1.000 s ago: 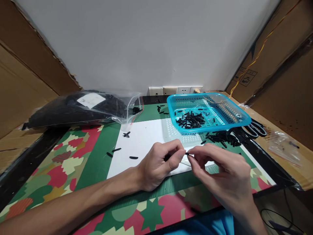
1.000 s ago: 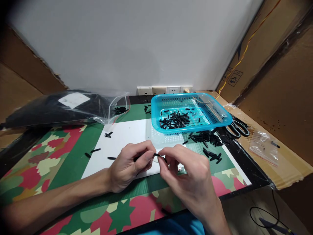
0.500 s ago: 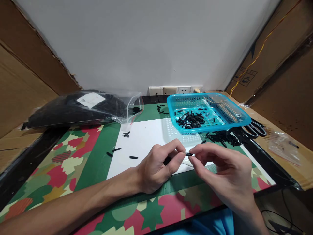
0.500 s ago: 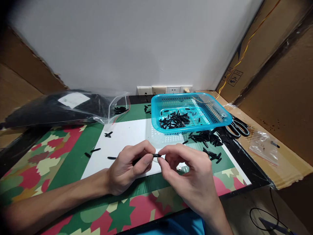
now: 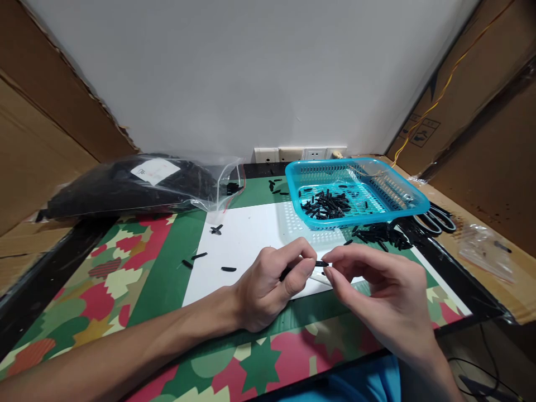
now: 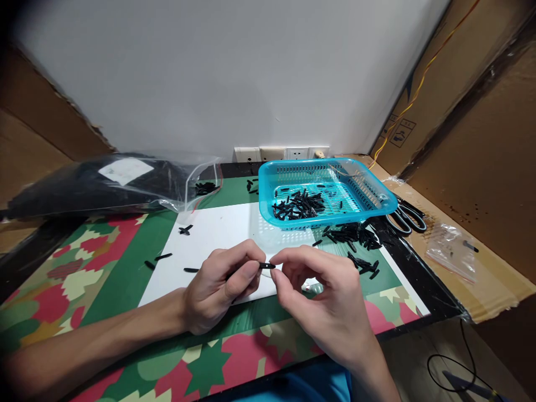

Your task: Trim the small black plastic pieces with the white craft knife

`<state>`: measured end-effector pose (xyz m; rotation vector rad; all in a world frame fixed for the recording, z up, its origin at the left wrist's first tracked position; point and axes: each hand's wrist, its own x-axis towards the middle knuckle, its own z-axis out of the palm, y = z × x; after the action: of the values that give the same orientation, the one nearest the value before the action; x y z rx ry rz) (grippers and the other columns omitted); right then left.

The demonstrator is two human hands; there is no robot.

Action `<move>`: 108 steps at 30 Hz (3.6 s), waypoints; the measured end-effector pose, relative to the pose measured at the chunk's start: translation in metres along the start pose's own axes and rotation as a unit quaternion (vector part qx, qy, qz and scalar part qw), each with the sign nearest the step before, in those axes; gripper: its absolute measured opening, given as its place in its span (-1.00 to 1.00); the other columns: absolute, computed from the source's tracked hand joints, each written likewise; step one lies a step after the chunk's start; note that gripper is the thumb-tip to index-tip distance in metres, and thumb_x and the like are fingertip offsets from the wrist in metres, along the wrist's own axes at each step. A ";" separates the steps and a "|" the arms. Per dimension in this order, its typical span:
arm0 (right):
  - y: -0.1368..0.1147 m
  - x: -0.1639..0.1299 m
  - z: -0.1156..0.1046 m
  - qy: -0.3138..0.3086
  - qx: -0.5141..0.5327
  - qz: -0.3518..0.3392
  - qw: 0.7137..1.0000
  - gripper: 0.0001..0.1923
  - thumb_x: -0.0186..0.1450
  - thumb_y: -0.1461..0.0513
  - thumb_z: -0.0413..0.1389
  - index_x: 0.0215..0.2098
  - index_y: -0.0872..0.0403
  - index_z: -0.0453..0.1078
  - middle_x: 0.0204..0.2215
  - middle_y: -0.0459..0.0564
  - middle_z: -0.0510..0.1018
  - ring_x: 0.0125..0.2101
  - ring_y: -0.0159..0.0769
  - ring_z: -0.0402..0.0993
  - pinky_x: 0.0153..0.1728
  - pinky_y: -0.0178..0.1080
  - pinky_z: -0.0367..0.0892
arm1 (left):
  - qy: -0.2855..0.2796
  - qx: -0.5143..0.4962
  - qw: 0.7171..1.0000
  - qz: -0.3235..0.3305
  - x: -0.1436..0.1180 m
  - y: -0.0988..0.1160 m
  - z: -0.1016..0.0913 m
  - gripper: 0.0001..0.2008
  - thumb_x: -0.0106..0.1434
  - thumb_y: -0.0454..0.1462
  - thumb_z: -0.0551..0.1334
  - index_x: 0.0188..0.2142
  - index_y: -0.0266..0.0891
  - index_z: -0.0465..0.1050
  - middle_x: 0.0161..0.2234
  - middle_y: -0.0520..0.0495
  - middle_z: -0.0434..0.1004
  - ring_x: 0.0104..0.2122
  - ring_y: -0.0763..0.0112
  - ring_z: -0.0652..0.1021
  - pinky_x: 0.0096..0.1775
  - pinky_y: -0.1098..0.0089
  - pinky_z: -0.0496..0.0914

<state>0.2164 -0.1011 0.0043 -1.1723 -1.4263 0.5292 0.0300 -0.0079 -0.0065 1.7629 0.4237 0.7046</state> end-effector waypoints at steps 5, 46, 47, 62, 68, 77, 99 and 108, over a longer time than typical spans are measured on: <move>0.000 0.001 0.000 -0.007 0.005 0.011 1.000 -0.84 0.37 0.38 0.28 -0.16 0.01 0.63 -0.39 -0.11 0.69 -0.47 -0.39 0.58 -0.42 -0.38 0.52 | -0.009 -0.012 1.000 0.003 0.000 0.000 -0.001 -0.66 0.59 -0.01 0.08 -0.20 -0.20 0.34 -0.58 0.17 0.19 -0.61 0.54 0.19 -0.54 0.44 0.07; 0.002 0.001 -0.004 -0.062 0.091 0.158 0.981 -0.72 0.51 0.10 0.24 -0.31 0.06 0.60 -0.55 -0.14 0.52 -0.61 -0.46 0.37 -0.60 -0.41 0.29 | -0.047 0.041 0.997 0.055 0.002 0.002 -0.007 -0.58 0.63 -0.17 0.02 -0.38 -0.23 0.32 -0.61 0.17 0.21 -0.65 0.61 0.21 -0.55 0.49 0.13; 0.002 0.001 -0.004 -0.062 0.095 0.161 0.980 -0.72 0.51 0.09 0.25 -0.32 0.06 0.60 -0.55 -0.14 0.52 -0.62 -0.46 0.38 -0.60 -0.41 0.30 | -0.050 0.042 0.996 0.058 0.003 0.002 -0.007 -0.59 0.63 -0.17 0.02 -0.38 -0.23 0.32 -0.61 0.17 0.22 -0.65 0.61 0.22 -0.54 0.49 0.14; 0.002 0.003 -0.002 -0.058 0.110 0.180 0.976 -0.68 0.52 0.06 0.23 -0.30 0.09 0.61 -0.55 -0.11 0.53 -0.64 -0.46 0.37 -0.63 -0.41 0.27 | -0.052 0.056 0.995 0.067 0.004 0.003 -0.007 -0.59 0.62 -0.16 0.02 -0.39 -0.22 0.32 -0.63 0.16 0.22 -0.64 0.57 0.22 -0.54 0.48 0.15; 0.002 0.005 -0.004 -0.035 0.111 0.187 0.976 -0.71 0.50 0.04 0.25 -0.16 0.09 0.66 -0.55 -0.11 0.53 -0.65 -0.44 0.37 -0.65 -0.40 0.27 | -0.049 0.069 0.994 0.066 0.004 0.004 -0.007 -0.60 0.61 -0.17 0.03 -0.39 -0.21 0.31 -0.61 0.16 0.19 -0.63 0.56 0.21 -0.55 0.48 0.14; -0.002 0.006 -0.010 -0.083 0.112 0.200 0.970 -0.75 0.50 0.06 0.25 -0.11 0.07 0.65 -0.57 -0.13 0.54 -0.63 -0.48 0.36 -0.63 -0.46 0.26 | -0.039 0.075 0.994 0.073 0.004 0.004 -0.006 -0.60 0.61 -0.18 0.03 -0.41 -0.20 0.29 -0.63 0.18 0.16 -0.63 0.57 0.20 -0.52 0.47 0.16; -0.003 0.004 -0.011 -0.172 0.066 0.198 0.963 -0.72 0.51 0.04 0.22 -0.09 0.08 0.61 -0.53 -0.12 0.55 -0.59 -0.42 0.36 -0.57 -0.39 0.28 | -0.046 0.115 0.992 0.016 0.003 0.002 -0.006 -0.64 0.58 -0.16 0.05 -0.36 -0.22 0.33 -0.56 0.17 0.18 -0.58 0.55 0.18 -0.49 0.46 0.13; 0.030 0.008 -0.073 -0.012 -0.269 0.152 0.951 -0.64 0.41 -0.07 0.23 -0.20 0.05 0.61 -0.57 -0.05 0.58 -0.62 -0.26 0.43 -0.63 -0.28 0.24 | -0.042 0.112 0.993 0.009 0.008 0.009 -0.008 -0.75 0.53 -0.18 0.11 -0.29 -0.22 0.38 -0.53 0.17 0.18 -0.55 0.53 0.20 -0.48 0.46 0.15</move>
<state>0.2961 -0.1037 0.0004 -1.8477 -1.4647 0.3704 0.0299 0.0004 0.0057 2.0032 0.4445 0.6120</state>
